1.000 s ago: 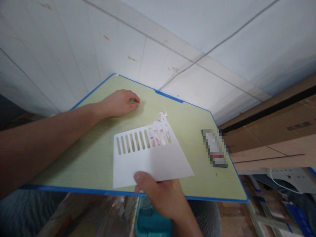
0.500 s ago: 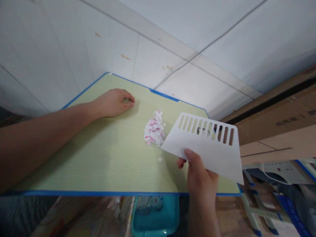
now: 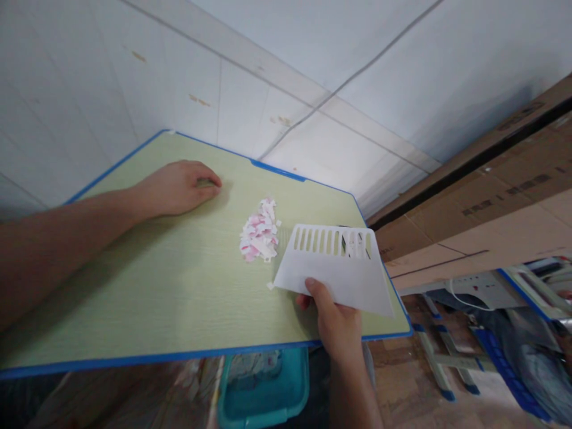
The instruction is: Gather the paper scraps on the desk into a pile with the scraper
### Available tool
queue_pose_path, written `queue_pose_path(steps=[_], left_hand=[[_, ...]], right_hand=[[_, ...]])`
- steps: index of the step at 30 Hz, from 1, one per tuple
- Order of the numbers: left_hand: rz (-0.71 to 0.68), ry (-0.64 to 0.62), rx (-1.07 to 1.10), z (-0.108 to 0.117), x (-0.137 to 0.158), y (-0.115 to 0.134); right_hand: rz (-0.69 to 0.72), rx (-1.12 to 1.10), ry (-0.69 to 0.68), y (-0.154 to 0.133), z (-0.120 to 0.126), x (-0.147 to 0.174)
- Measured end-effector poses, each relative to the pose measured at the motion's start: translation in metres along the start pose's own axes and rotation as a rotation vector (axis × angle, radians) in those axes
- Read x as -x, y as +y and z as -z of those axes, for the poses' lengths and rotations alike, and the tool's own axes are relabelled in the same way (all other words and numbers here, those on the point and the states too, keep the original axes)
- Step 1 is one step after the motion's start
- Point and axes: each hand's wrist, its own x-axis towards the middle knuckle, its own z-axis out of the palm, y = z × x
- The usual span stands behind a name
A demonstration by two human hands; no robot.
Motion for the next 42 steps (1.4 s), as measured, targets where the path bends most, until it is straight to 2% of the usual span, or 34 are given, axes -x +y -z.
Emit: queue_pose_path(steps=[5,14,22,28,32,39,42], left_hand=[[-0.033,0.021,-0.005,-0.002,-0.001,-0.003],[-0.009,-0.004,0.009,0.000,-0.001,0.000],[-0.006,0.009,0.002,0.000,0.000,0.001],[0.001,-0.009,0.003,0.001,0.000,0.002],[-0.003,-0.006,0.000,0.000,0.000,0.001],[0.003,-0.012,-0.003,0.000,0.000,0.002],[0.002,-0.032,-0.014,0.002,0.002,0.003]], right_hand=[[-0.021,0.064,-0.083,0.003,0.003,-0.002],[-0.028,0.038,-0.123,-0.001,0.006,0.010],[-0.099,-0.063,-0.232,0.004,0.014,0.019],[-0.088,-0.103,-0.262,0.005,0.014,0.017],[-0.118,-0.208,-0.327,0.004,0.014,0.016],[-0.121,-0.293,-0.276,0.011,0.011,0.018],[-0.111,-0.418,-0.148,0.015,0.007,0.009]])
